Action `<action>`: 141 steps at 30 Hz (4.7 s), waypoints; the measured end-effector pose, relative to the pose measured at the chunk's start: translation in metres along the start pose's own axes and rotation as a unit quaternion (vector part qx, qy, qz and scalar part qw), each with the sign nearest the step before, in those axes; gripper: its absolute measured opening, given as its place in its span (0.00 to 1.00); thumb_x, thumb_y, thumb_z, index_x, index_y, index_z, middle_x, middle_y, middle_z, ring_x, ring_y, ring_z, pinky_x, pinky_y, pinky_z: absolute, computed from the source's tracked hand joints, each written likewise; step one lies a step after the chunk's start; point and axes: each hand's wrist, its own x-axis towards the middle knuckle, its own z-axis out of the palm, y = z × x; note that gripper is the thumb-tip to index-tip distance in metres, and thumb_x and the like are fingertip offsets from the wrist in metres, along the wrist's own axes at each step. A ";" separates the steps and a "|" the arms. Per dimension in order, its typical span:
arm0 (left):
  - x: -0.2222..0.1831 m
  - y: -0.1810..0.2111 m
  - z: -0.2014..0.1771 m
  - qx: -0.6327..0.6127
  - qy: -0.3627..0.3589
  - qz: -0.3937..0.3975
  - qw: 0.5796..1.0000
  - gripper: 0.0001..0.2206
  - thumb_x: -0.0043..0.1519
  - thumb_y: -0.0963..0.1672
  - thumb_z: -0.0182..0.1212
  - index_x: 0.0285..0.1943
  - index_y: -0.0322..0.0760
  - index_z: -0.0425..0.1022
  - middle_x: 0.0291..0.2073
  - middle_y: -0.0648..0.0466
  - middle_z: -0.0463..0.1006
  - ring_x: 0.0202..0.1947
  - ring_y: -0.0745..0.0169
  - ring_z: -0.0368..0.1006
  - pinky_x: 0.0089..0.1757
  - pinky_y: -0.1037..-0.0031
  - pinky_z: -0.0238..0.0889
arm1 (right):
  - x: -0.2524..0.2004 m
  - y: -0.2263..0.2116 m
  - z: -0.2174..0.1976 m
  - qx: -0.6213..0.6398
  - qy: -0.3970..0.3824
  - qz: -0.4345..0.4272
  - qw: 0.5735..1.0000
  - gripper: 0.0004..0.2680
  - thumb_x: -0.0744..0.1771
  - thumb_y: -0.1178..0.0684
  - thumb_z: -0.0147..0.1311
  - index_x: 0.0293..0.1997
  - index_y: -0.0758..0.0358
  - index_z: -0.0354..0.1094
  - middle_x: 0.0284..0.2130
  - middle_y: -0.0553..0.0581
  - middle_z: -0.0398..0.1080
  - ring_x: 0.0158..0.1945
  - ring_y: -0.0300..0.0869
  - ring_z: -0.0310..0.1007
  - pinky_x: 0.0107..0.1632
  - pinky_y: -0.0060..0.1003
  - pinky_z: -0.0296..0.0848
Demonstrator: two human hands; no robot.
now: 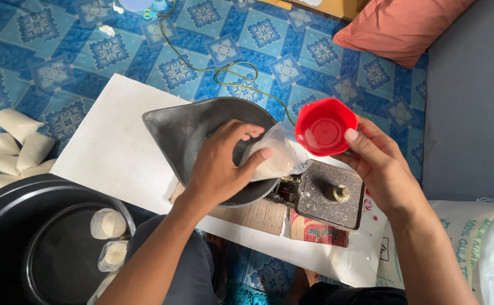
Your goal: Manually scooping sugar from a large sack into small plastic bags and weighing them on a mechanical scale.
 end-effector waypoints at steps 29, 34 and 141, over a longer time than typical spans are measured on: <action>0.073 0.048 0.001 0.181 -0.208 0.180 0.944 0.07 0.54 0.49 0.65 0.35 0.47 0.79 0.53 0.51 0.71 0.58 0.50 0.61 0.59 0.43 0.46 | -0.010 0.010 -0.053 0.123 0.052 0.007 0.991 0.25 0.62 0.44 0.46 0.65 0.64 0.56 0.52 0.60 0.65 0.54 0.49 0.68 0.53 0.39 0.69; 0.054 0.060 -0.003 0.244 -0.273 0.169 0.915 0.16 0.46 0.55 0.72 0.29 0.43 0.80 0.71 0.46 0.48 0.72 0.38 0.33 0.62 0.32 0.18 | -0.010 0.014 -0.057 0.133 0.051 0.010 0.990 0.23 0.63 0.45 0.45 0.64 0.65 0.58 0.51 0.61 0.67 0.53 0.49 0.69 0.53 0.39 0.69; -0.169 0.021 0.160 0.039 -0.564 0.253 0.785 0.13 0.67 0.45 0.50 0.35 0.32 0.77 0.26 0.48 0.76 0.22 0.49 0.74 0.32 0.63 0.64 | 0.006 0.047 -0.073 0.172 -0.009 0.056 0.983 0.25 0.62 0.42 0.46 0.66 0.61 0.55 0.52 0.61 0.67 0.49 0.49 0.69 0.51 0.41 0.69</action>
